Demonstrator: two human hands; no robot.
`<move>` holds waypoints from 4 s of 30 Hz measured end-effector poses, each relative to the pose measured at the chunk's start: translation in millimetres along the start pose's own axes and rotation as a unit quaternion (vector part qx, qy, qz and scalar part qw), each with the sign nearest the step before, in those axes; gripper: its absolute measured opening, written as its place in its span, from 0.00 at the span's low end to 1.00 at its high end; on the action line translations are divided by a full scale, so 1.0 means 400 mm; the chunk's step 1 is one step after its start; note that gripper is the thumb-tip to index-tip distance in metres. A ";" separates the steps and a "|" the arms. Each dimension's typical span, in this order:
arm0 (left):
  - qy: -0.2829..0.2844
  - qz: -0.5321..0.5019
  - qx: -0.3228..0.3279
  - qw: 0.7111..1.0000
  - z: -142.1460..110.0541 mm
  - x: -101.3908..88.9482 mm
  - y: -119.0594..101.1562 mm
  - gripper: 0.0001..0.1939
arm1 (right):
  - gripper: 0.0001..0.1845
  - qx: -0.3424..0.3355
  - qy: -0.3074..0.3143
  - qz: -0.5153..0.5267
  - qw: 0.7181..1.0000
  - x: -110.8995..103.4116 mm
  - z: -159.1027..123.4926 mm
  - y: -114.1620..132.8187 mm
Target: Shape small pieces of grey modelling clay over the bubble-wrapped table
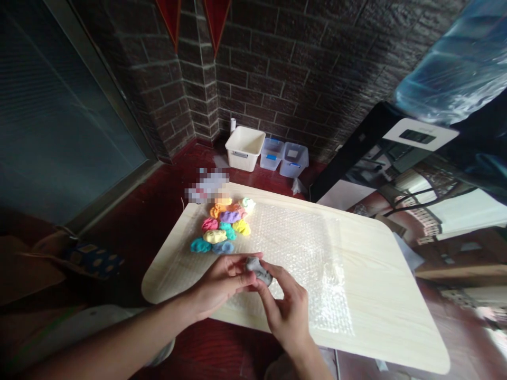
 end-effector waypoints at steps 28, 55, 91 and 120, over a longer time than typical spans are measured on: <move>0.018 0.091 -0.019 0.995 -0.001 0.011 0.002 0.24 | 0.34 -0.012 0.041 0.012 0.999 0.024 -0.012 -0.003; -0.005 0.339 0.073 0.938 -0.014 0.008 -0.018 0.23 | 0.19 0.041 0.021 0.129 0.991 0.026 -0.010 -0.038; -0.013 0.209 0.073 0.975 -0.020 0.008 -0.016 0.19 | 0.25 -0.074 -0.018 -0.039 0.996 -0.005 0.003 0.060; 0.082 0.020 -0.030 0.996 -0.022 0.044 0.004 0.27 | 0.18 0.065 -0.013 0.215 0.974 0.010 -0.002 -0.013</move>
Point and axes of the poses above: each hand's wrist, its own z-axis towards the middle knuckle, its own x-axis out of the palm, y = z × x, the point moved 9 cm from there along z, towards the middle knuckle, and after that the axes turned 12 degrees about -x, right-handed, at the moved point
